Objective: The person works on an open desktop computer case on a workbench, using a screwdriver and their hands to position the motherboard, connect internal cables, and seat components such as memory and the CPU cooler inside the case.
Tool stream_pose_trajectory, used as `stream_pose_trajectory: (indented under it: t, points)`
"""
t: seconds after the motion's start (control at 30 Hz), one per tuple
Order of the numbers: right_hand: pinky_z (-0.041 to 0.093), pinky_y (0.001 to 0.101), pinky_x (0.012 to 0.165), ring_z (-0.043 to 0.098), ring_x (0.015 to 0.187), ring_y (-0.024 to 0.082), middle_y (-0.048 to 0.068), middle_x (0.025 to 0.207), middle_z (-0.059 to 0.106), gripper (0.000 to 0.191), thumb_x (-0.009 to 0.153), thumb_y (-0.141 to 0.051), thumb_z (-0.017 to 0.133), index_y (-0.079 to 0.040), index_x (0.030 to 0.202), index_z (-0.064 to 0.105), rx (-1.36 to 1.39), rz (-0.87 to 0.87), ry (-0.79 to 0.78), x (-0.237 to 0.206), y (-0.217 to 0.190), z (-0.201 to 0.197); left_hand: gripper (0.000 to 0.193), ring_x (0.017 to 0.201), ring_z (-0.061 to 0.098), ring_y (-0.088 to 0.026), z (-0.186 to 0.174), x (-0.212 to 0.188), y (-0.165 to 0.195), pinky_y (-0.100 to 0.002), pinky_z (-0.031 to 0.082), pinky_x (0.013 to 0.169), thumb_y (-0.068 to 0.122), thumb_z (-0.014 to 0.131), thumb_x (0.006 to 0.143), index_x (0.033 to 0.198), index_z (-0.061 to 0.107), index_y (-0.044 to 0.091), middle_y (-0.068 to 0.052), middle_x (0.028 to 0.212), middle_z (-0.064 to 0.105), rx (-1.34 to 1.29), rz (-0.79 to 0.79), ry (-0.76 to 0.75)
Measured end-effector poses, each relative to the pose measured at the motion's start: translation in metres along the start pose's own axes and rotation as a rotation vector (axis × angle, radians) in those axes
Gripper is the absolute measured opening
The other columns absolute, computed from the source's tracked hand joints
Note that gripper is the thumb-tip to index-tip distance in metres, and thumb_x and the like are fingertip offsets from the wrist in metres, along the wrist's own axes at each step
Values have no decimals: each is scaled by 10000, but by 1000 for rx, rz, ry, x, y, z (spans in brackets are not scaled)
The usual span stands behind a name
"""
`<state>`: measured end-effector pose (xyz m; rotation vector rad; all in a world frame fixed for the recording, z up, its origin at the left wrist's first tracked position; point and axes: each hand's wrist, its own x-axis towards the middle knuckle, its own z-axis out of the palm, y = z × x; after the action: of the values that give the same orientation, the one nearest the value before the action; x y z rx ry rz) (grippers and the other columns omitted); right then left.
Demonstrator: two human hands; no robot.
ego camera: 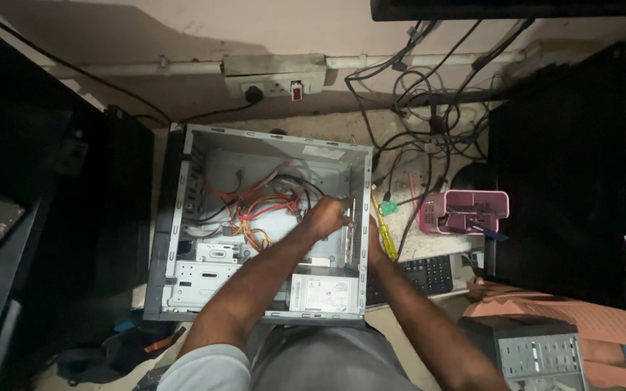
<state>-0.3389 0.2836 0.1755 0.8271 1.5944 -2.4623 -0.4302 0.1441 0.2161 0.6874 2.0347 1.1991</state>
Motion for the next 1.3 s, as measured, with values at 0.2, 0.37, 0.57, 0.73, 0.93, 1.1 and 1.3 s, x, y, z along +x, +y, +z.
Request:
stream_pose_trajectory:
  t: [0.2, 0.37, 0.57, 0.73, 0.93, 1.1, 1.3]
  points:
    - [550, 281, 574, 639, 691, 112, 13, 816, 641, 78, 939, -74, 641, -52, 1014, 637, -226, -201, -69, -2, -4, -5, 624, 817, 730, -384, 7, 9, -19, -460, 581, 743, 232, 871, 683, 1259, 676, 93, -231, 923, 727, 172, 272, 91]
    - [506, 275, 489, 611, 601, 115, 38, 758, 617, 69, 958, -56, 615, -24, 1017, 629, -287, -233, -17, 5, -2, -4, 656, 961, 691, -424, 13, 6, -27, -492, 551, 832, 255, 880, 655, 1234, 658, 38, -241, 1018, 725, 236, 308, 132]
    - [493, 286, 486, 601, 621, 122, 49, 768, 620, 70, 939, -14, 629, 17, 1002, 625, -522, -252, 64, 8, 1, -6, 673, 994, 687, -410, 26, 16, -44, -481, 549, 880, 261, 831, 745, 1343, 606, 50, -241, 1037, 714, 230, 247, 66]
    - [554, 274, 680, 650, 823, 110, 6, 915, 662, 125, 923, -41, 654, -19, 1046, 642, -580, -576, 34, -6, 0, -4, 592, 1056, 695, -379, 30, 21, -53, -455, 551, 931, 320, 823, 779, 1297, 643, 97, -198, 1163, 716, 275, 311, 104]
    - [496, 331, 556, 605, 630, 140, 50, 726, 652, 203, 831, -154, 811, -13, 923, 698, -766, -458, 244, -7, 2, -3, 690, 1124, 645, -370, 17, 14, -30, -443, 530, 936, 291, 826, 738, 1369, 604, 120, -183, 1260, 658, 227, 123, 92]
    - [516, 347, 554, 649, 635, 143, 51, 725, 695, 189, 867, -207, 780, -34, 910, 717, -875, -562, 277, -1, 13, -15, 667, 1136, 656, -339, 13, 14, -26, -427, 566, 902, 317, 800, 769, 1369, 590, 114, -127, 1331, 630, 237, 77, 17]
    - [516, 351, 553, 671, 630, 177, 80, 713, 687, 204, 885, -225, 762, -34, 861, 697, -1008, -523, 268, 0, 13, -15, 644, 1182, 623, -356, 23, 16, -43, -434, 523, 962, 275, 805, 750, 1336, 618, 83, -154, 1331, 632, 187, 193, 135]
